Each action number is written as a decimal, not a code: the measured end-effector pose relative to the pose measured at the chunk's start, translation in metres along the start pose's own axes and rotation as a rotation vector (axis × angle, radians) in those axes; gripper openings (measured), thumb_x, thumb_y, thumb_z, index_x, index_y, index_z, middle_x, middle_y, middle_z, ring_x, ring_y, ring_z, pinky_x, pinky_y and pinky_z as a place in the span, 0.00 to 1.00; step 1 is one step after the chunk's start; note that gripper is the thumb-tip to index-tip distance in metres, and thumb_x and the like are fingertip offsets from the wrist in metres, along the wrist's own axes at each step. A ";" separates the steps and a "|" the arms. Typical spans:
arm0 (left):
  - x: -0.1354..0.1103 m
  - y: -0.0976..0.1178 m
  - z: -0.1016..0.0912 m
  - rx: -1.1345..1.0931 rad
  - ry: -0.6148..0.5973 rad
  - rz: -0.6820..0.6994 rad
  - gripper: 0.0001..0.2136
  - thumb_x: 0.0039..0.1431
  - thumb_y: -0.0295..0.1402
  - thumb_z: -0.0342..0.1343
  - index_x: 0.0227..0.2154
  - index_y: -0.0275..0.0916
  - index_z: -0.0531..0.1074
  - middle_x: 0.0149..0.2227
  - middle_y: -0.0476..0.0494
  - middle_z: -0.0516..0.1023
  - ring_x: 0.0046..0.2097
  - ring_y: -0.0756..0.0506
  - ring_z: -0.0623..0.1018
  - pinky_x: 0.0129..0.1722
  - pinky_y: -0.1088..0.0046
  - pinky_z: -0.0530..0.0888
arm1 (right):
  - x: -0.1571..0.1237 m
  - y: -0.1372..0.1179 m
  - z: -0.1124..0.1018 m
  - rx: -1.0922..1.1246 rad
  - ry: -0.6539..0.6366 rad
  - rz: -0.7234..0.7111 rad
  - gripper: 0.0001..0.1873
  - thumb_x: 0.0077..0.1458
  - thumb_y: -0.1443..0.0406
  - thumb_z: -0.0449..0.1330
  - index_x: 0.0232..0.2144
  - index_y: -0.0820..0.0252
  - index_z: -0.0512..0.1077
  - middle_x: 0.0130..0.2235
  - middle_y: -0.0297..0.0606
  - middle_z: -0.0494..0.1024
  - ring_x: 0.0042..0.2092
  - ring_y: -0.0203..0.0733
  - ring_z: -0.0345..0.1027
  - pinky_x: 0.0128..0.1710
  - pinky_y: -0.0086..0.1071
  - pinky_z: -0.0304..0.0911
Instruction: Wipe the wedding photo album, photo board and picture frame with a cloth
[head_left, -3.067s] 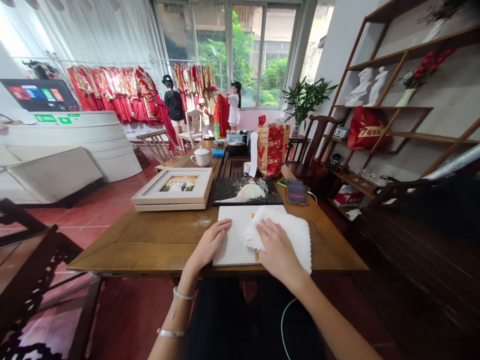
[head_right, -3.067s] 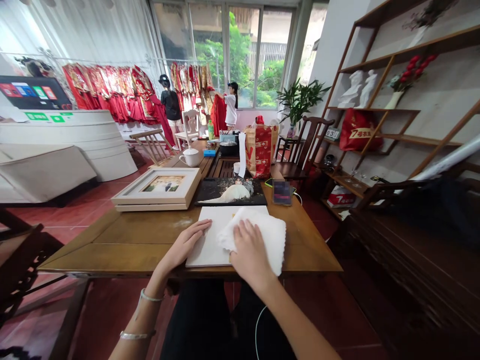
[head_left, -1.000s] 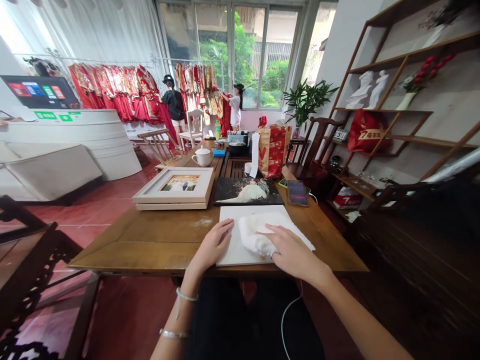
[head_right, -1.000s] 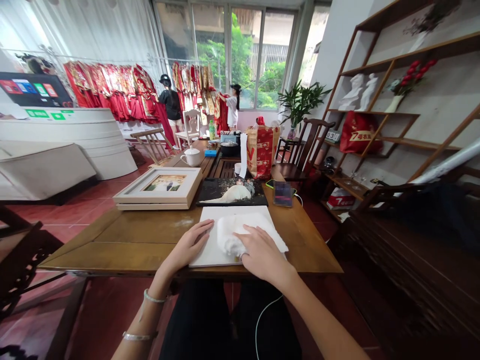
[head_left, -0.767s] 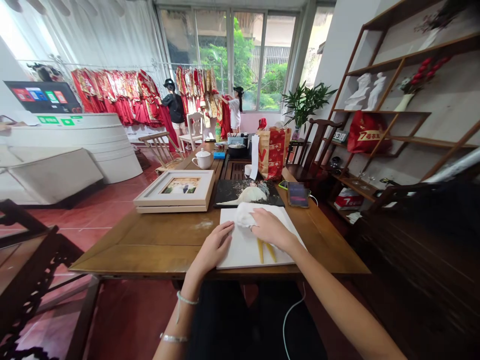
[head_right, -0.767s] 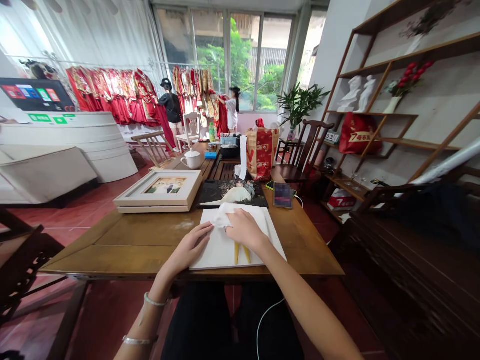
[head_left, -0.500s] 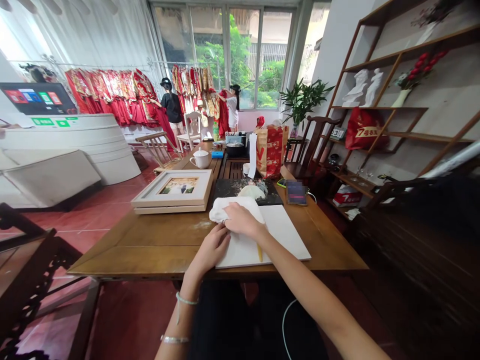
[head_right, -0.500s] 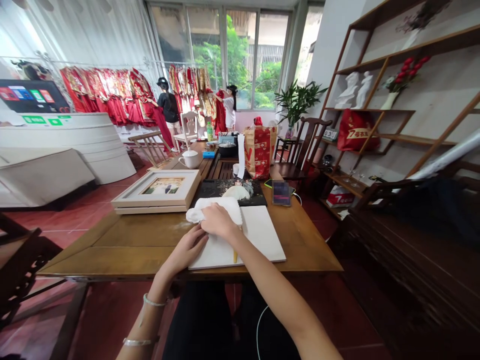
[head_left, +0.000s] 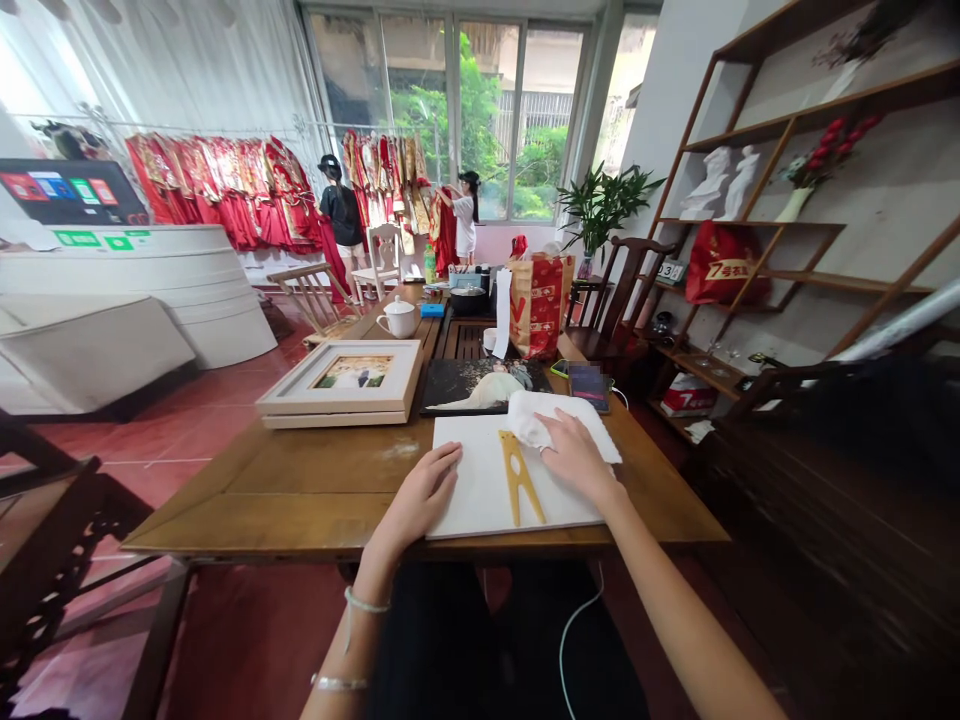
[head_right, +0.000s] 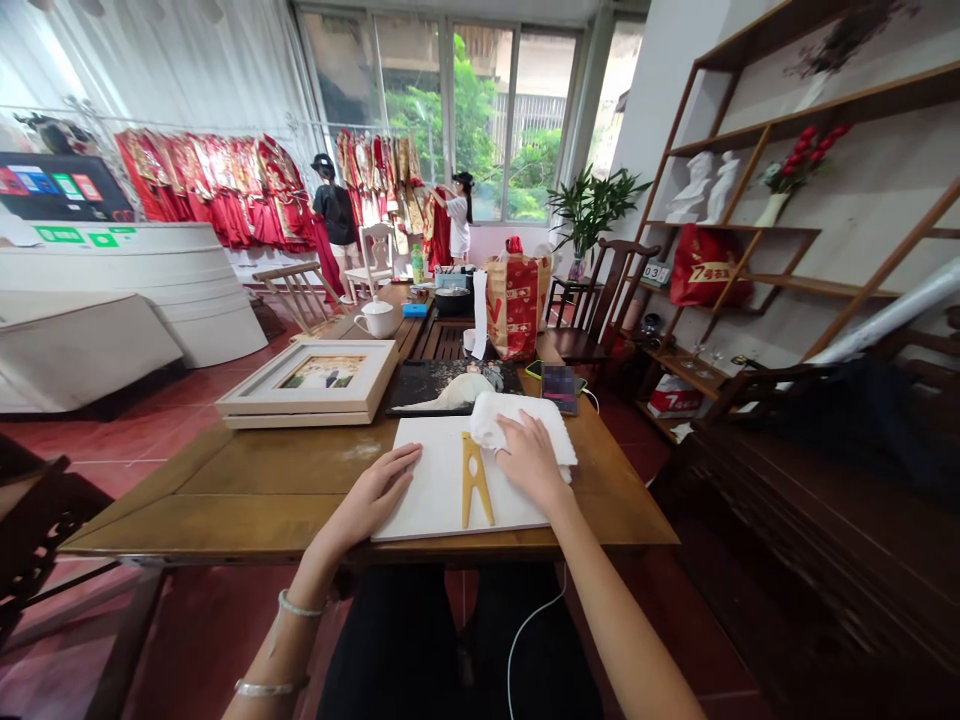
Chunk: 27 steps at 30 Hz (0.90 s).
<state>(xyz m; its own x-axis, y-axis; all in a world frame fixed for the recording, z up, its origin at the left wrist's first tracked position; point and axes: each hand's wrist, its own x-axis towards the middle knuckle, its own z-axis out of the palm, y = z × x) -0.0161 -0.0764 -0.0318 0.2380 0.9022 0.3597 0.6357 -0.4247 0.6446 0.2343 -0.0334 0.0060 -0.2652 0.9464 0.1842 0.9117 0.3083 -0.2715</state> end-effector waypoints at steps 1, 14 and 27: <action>0.000 0.000 0.001 -0.001 -0.002 -0.004 0.17 0.61 0.34 0.47 0.51 0.38 0.70 0.57 0.39 0.69 0.58 0.41 0.68 0.60 0.58 0.63 | 0.000 -0.004 0.003 0.001 -0.006 -0.029 0.34 0.48 0.72 0.50 0.59 0.59 0.60 0.61 0.39 0.62 0.64 0.52 0.44 0.62 0.47 0.39; 0.003 0.004 0.002 0.008 -0.011 0.004 0.17 0.62 0.31 0.44 0.50 0.37 0.71 0.57 0.38 0.69 0.58 0.42 0.68 0.59 0.59 0.64 | -0.087 -0.052 -0.010 0.106 -0.205 -0.468 0.45 0.35 0.74 0.50 0.59 0.45 0.59 0.64 0.24 0.55 0.66 0.45 0.36 0.63 0.50 0.31; 0.002 0.002 0.000 0.011 -0.011 -0.003 0.17 0.61 0.31 0.45 0.51 0.36 0.70 0.57 0.38 0.69 0.59 0.42 0.68 0.60 0.59 0.63 | 0.001 -0.026 -0.001 0.020 -0.138 -0.095 0.35 0.49 0.70 0.52 0.61 0.50 0.57 0.65 0.36 0.52 0.65 0.58 0.34 0.59 0.61 0.31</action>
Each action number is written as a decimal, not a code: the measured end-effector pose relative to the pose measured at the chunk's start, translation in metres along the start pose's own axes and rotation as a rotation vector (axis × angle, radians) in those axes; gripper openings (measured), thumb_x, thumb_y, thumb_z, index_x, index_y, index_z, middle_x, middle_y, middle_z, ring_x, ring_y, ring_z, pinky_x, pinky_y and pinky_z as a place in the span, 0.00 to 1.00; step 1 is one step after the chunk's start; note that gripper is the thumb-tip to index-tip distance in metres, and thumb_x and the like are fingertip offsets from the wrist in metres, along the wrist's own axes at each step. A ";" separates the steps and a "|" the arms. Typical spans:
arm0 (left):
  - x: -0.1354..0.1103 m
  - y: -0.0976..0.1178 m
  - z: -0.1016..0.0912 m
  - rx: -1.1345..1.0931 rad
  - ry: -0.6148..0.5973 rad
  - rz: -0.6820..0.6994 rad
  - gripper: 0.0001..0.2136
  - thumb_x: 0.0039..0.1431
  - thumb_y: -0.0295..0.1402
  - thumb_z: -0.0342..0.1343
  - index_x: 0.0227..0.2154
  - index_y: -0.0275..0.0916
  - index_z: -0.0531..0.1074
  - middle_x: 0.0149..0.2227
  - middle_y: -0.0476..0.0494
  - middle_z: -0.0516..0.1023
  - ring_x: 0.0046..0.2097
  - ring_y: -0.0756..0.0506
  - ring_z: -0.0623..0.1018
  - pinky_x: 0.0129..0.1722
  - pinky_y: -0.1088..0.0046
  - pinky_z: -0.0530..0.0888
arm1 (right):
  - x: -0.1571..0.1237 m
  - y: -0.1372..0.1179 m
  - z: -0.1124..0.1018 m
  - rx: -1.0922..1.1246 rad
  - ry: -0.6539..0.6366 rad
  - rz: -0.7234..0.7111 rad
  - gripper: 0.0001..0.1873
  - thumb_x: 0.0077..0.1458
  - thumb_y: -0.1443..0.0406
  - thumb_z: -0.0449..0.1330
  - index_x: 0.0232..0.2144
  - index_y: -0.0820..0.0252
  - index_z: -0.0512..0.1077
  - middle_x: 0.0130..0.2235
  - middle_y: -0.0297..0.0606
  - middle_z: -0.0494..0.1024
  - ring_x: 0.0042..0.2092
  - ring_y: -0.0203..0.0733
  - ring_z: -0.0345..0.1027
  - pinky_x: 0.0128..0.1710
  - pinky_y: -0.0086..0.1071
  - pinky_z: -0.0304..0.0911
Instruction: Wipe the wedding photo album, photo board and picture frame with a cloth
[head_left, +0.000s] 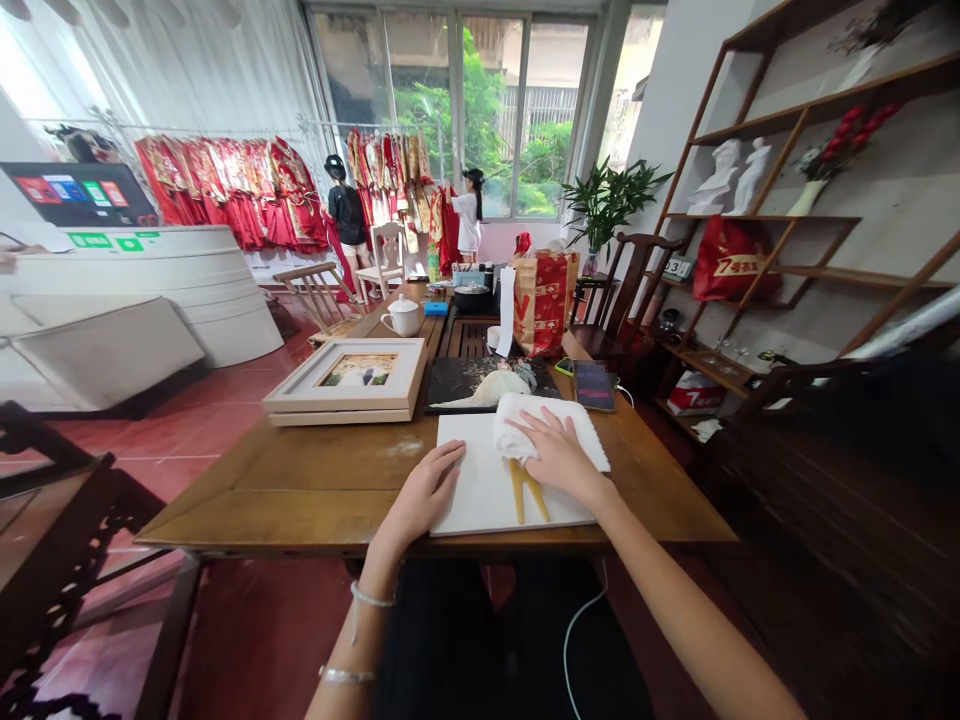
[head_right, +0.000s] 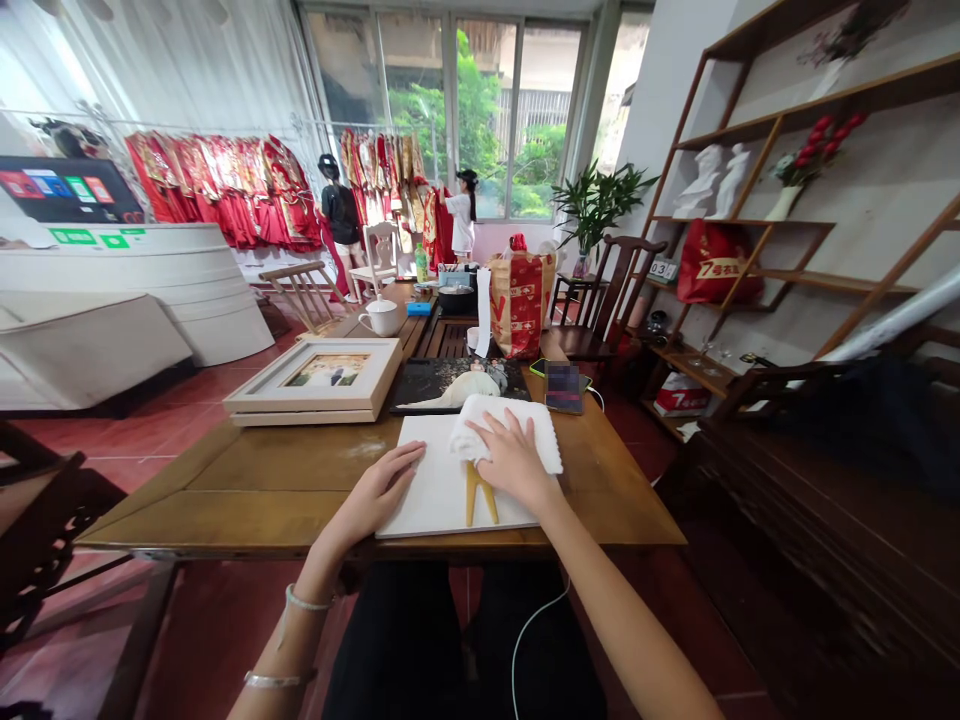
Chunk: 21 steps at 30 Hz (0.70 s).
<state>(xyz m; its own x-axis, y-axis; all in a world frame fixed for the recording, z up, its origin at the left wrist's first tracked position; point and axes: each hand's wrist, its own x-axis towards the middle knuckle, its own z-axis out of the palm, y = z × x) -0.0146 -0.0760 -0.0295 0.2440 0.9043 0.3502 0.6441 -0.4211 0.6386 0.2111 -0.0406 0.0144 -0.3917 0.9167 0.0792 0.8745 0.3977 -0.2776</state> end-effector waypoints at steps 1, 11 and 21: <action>0.000 0.000 0.000 -0.004 0.002 0.003 0.17 0.61 0.31 0.45 0.51 0.37 0.70 0.57 0.38 0.69 0.58 0.42 0.68 0.60 0.60 0.63 | 0.009 -0.005 0.002 0.000 -0.015 -0.032 0.35 0.49 0.69 0.52 0.61 0.51 0.56 0.65 0.37 0.51 0.66 0.58 0.34 0.59 0.62 0.31; 0.002 0.001 0.001 -0.030 0.012 0.003 0.17 0.62 0.31 0.44 0.49 0.38 0.72 0.55 0.39 0.71 0.57 0.42 0.70 0.59 0.60 0.64 | -0.050 -0.046 0.008 -0.002 -0.054 -0.314 0.40 0.42 0.72 0.51 0.61 0.56 0.57 0.65 0.36 0.53 0.66 0.53 0.34 0.62 0.58 0.25; -0.001 0.001 -0.001 -0.016 0.017 0.002 0.17 0.61 0.33 0.47 0.51 0.38 0.70 0.57 0.38 0.69 0.58 0.42 0.69 0.59 0.58 0.63 | -0.082 0.011 -0.006 0.235 0.012 -0.223 0.45 0.36 0.76 0.47 0.61 0.54 0.57 0.63 0.33 0.58 0.66 0.41 0.39 0.64 0.48 0.35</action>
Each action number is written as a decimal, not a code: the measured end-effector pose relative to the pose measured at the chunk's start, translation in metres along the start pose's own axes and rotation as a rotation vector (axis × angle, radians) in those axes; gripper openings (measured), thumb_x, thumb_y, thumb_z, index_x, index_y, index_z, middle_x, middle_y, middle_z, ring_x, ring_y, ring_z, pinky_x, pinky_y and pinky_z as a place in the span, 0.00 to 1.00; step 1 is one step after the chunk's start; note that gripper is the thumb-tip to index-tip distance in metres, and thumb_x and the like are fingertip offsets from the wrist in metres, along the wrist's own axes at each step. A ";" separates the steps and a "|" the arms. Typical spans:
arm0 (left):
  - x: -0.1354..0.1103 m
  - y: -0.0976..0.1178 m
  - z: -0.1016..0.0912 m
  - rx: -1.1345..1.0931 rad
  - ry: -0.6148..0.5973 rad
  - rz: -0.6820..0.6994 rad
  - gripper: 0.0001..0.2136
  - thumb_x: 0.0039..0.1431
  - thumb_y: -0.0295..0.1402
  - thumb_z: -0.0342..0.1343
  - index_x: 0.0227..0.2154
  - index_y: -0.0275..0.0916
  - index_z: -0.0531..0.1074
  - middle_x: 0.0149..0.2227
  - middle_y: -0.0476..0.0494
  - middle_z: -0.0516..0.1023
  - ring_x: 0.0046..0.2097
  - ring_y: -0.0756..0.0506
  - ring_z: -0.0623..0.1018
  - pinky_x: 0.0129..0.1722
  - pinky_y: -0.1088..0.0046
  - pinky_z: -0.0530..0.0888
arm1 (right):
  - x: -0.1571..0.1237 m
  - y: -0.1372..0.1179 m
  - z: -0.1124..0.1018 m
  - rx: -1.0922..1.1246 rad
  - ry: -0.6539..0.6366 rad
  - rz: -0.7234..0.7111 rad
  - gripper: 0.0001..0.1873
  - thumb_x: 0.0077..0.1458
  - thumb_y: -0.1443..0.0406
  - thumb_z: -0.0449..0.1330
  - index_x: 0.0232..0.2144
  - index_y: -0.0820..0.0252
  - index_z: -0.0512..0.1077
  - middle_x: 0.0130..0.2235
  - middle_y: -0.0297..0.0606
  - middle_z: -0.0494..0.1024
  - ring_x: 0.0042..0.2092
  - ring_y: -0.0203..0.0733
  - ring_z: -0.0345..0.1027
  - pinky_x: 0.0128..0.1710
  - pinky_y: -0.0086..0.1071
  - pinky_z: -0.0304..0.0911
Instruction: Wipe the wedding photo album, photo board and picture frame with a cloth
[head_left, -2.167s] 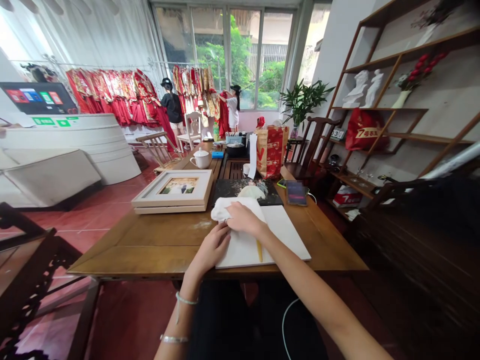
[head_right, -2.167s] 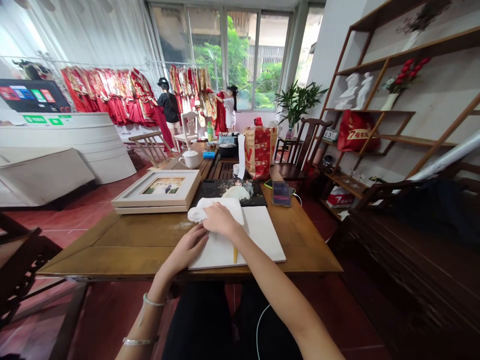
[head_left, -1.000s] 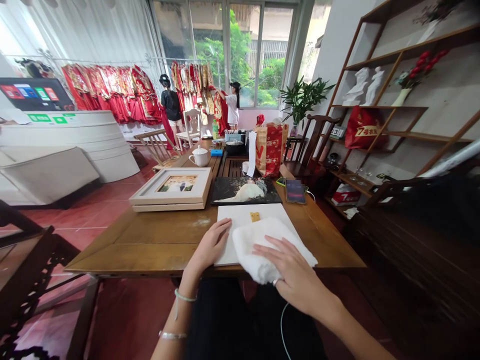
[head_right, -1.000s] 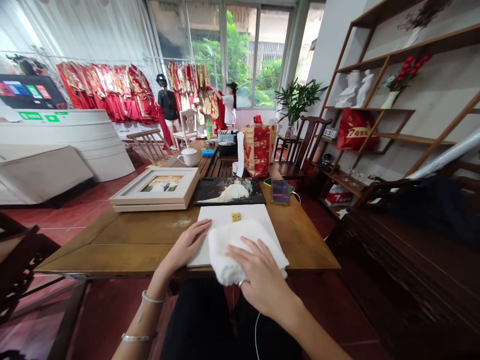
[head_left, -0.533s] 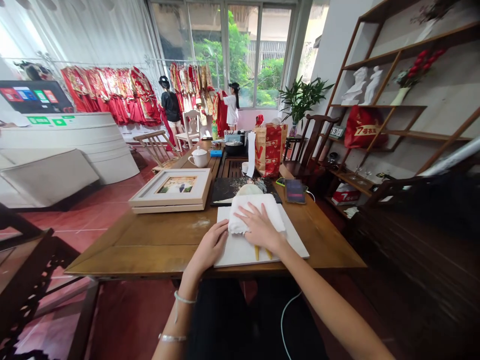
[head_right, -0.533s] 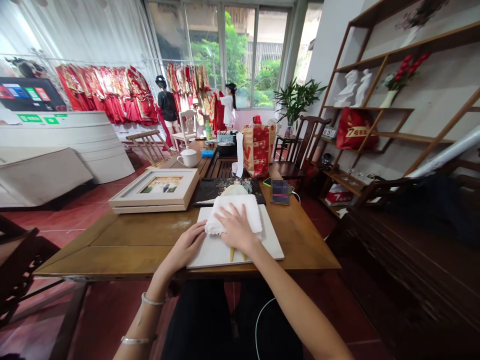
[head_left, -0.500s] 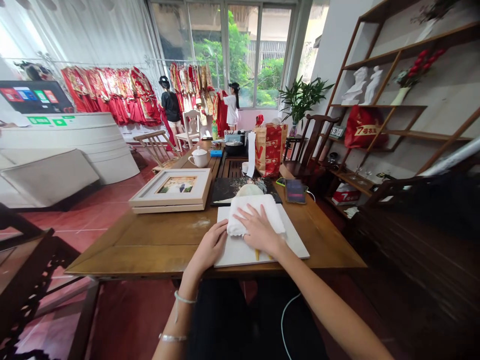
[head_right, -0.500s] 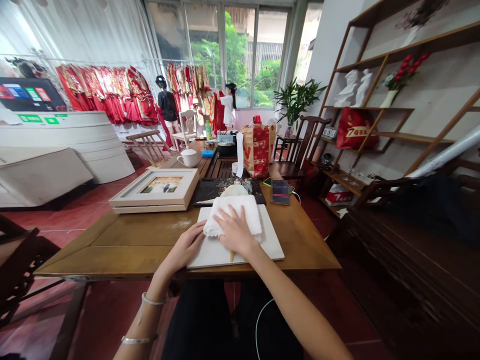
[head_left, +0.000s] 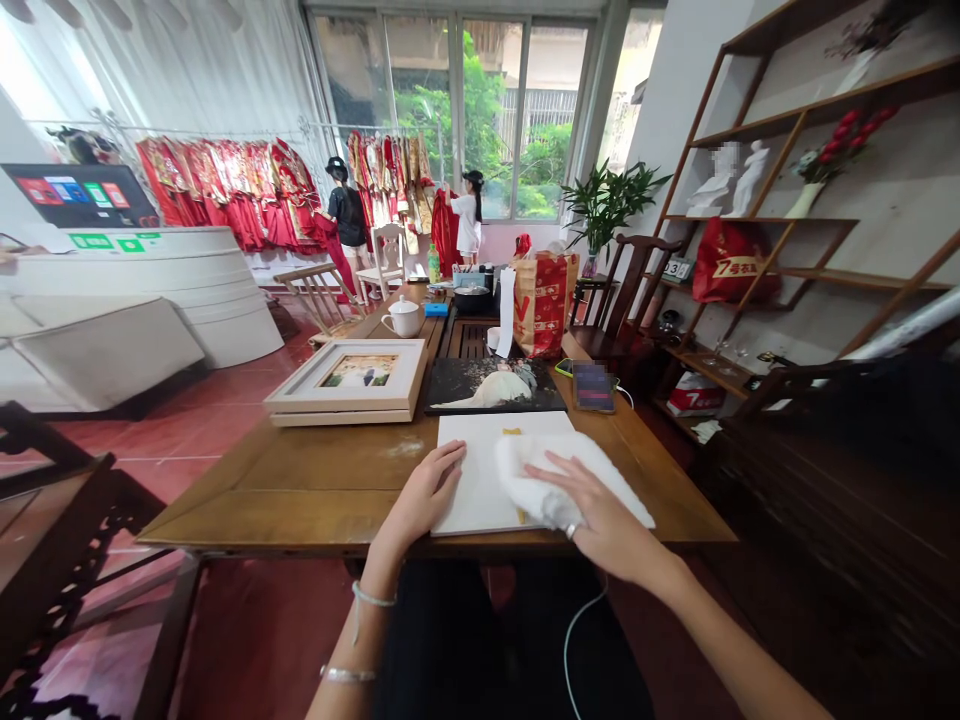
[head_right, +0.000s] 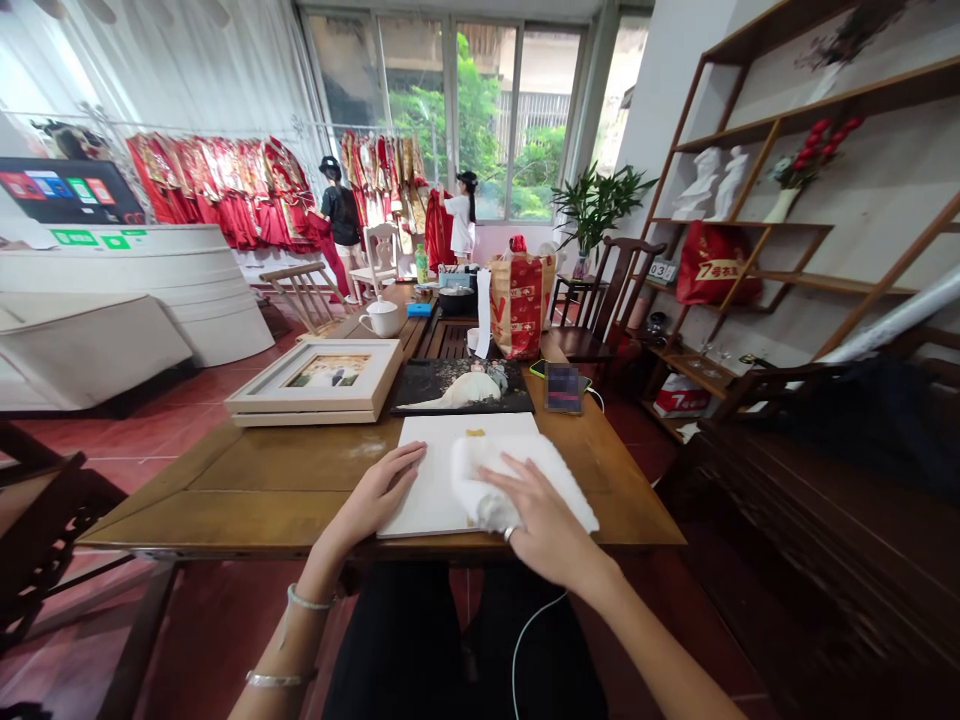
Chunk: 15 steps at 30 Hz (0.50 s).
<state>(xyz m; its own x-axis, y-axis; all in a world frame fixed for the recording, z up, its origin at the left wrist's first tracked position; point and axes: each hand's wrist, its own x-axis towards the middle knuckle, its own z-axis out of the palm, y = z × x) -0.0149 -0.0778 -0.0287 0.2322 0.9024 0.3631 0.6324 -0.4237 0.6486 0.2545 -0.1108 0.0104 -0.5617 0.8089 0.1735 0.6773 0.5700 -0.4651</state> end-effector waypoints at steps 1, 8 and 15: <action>0.000 0.000 0.000 -0.005 -0.003 -0.004 0.17 0.61 0.33 0.47 0.51 0.37 0.71 0.57 0.38 0.69 0.58 0.41 0.69 0.60 0.57 0.63 | 0.008 0.010 -0.001 -0.034 0.024 0.039 0.43 0.38 0.76 0.47 0.60 0.56 0.58 0.63 0.35 0.59 0.66 0.42 0.39 0.64 0.48 0.35; 0.001 0.001 -0.001 -0.006 -0.005 -0.003 0.17 0.61 0.33 0.47 0.51 0.38 0.70 0.57 0.39 0.69 0.58 0.41 0.68 0.60 0.58 0.63 | 0.079 0.031 0.001 -0.186 0.019 0.178 0.36 0.47 0.72 0.49 0.61 0.65 0.56 0.63 0.42 0.57 0.66 0.52 0.38 0.62 0.52 0.35; 0.001 -0.003 0.001 -0.006 -0.006 0.024 0.17 0.61 0.32 0.46 0.51 0.39 0.70 0.57 0.40 0.70 0.58 0.42 0.68 0.60 0.58 0.63 | 0.110 0.005 0.021 -0.155 -0.026 0.015 0.36 0.46 0.72 0.50 0.60 0.57 0.59 0.63 0.34 0.58 0.65 0.43 0.41 0.63 0.46 0.30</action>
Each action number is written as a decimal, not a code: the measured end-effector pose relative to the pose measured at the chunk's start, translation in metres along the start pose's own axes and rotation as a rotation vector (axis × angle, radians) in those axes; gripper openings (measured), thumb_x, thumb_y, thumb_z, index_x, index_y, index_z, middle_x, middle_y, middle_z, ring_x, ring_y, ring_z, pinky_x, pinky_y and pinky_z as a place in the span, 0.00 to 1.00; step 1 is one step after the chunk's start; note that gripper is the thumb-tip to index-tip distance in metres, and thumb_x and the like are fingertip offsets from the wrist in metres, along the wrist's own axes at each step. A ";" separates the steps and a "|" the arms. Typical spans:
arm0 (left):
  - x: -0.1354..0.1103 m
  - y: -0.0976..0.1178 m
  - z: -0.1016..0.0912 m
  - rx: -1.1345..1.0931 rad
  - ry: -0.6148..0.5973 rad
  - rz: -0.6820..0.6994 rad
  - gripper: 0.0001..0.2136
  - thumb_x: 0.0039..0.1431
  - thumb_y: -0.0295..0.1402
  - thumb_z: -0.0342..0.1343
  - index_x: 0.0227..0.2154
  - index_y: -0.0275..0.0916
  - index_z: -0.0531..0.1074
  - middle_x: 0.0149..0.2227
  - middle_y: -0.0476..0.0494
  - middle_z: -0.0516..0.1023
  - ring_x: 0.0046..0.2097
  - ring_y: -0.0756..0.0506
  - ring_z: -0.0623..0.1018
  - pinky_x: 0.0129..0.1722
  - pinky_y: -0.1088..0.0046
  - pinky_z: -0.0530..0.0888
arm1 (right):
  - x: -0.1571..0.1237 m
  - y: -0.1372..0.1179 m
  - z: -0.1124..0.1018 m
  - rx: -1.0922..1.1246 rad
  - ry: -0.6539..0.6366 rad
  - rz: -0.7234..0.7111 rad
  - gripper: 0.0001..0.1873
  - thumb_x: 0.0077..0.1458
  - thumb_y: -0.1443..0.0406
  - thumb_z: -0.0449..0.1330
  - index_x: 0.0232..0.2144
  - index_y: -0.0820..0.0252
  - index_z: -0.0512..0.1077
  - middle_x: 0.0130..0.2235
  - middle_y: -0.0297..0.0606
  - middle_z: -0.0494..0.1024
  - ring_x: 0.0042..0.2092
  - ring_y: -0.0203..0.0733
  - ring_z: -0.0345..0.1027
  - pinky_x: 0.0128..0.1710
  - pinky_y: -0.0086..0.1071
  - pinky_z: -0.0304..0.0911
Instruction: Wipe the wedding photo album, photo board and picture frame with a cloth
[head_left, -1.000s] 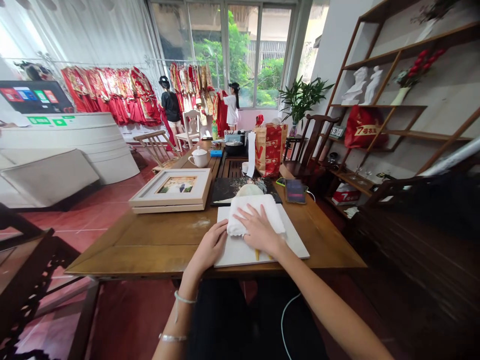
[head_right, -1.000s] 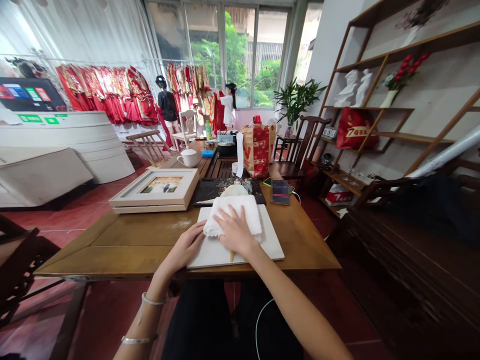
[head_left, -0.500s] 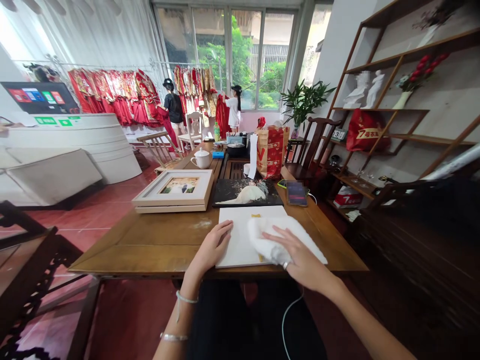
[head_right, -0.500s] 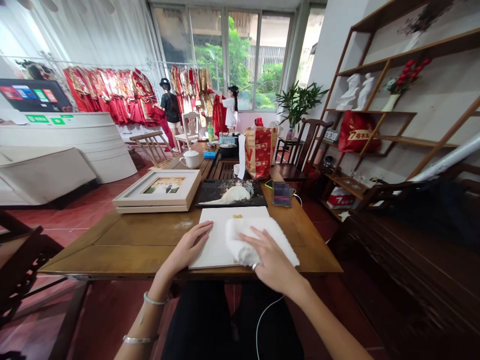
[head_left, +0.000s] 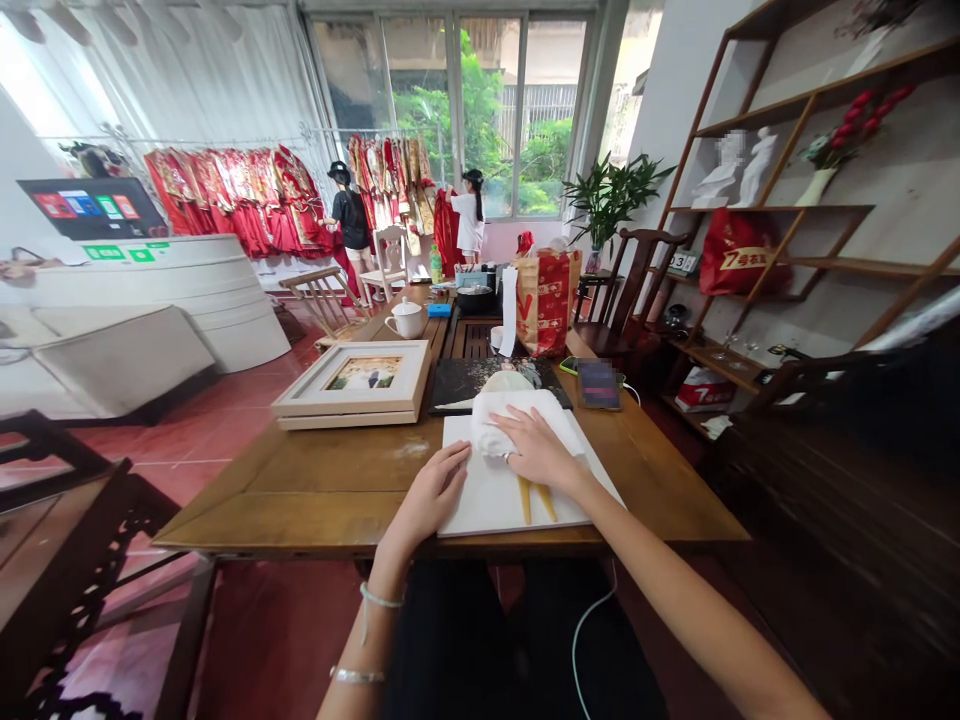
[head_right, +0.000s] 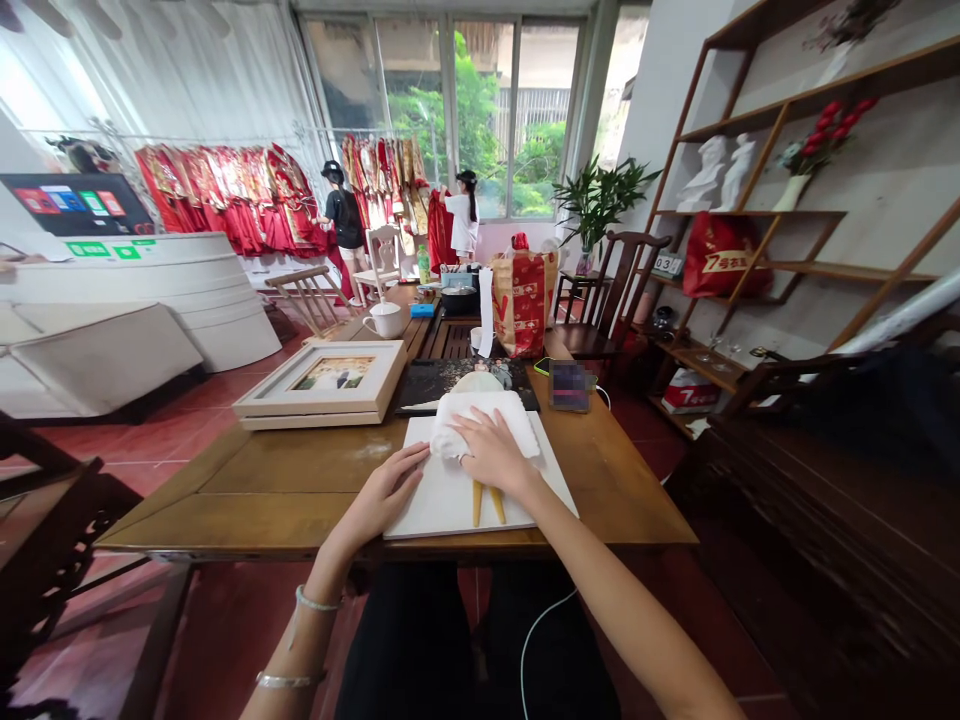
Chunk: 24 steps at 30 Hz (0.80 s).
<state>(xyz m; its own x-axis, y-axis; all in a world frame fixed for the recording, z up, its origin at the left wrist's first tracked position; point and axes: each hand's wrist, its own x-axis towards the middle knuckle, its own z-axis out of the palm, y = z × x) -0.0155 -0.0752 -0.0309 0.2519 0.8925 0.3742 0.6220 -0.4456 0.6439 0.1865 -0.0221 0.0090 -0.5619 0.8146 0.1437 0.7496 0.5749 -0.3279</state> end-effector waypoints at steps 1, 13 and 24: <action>0.000 0.000 0.000 -0.003 0.001 -0.004 0.17 0.61 0.32 0.47 0.51 0.39 0.70 0.57 0.40 0.70 0.58 0.42 0.68 0.60 0.58 0.63 | -0.001 0.002 0.001 -0.001 0.010 0.014 0.36 0.46 0.73 0.50 0.60 0.58 0.58 0.63 0.35 0.58 0.65 0.43 0.41 0.63 0.46 0.31; -0.001 0.001 -0.002 -0.001 -0.008 -0.029 0.17 0.61 0.32 0.46 0.51 0.37 0.70 0.57 0.38 0.69 0.59 0.41 0.68 0.60 0.58 0.63 | -0.070 0.048 -0.018 -0.079 0.051 0.159 0.40 0.42 0.75 0.48 0.60 0.57 0.58 0.64 0.33 0.57 0.66 0.46 0.39 0.63 0.50 0.34; -0.001 0.005 -0.004 0.007 -0.026 -0.038 0.18 0.61 0.32 0.45 0.51 0.36 0.70 0.57 0.38 0.69 0.59 0.41 0.68 0.60 0.58 0.63 | -0.160 0.007 -0.025 0.002 -0.038 -0.035 0.47 0.36 0.76 0.47 0.61 0.47 0.55 0.63 0.26 0.55 0.66 0.44 0.40 0.64 0.50 0.35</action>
<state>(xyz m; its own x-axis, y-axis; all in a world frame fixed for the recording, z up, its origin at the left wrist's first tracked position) -0.0155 -0.0790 -0.0255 0.2473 0.9105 0.3315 0.6364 -0.4106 0.6530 0.2900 -0.1464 0.0070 -0.6011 0.7903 0.1192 0.7284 0.6031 -0.3252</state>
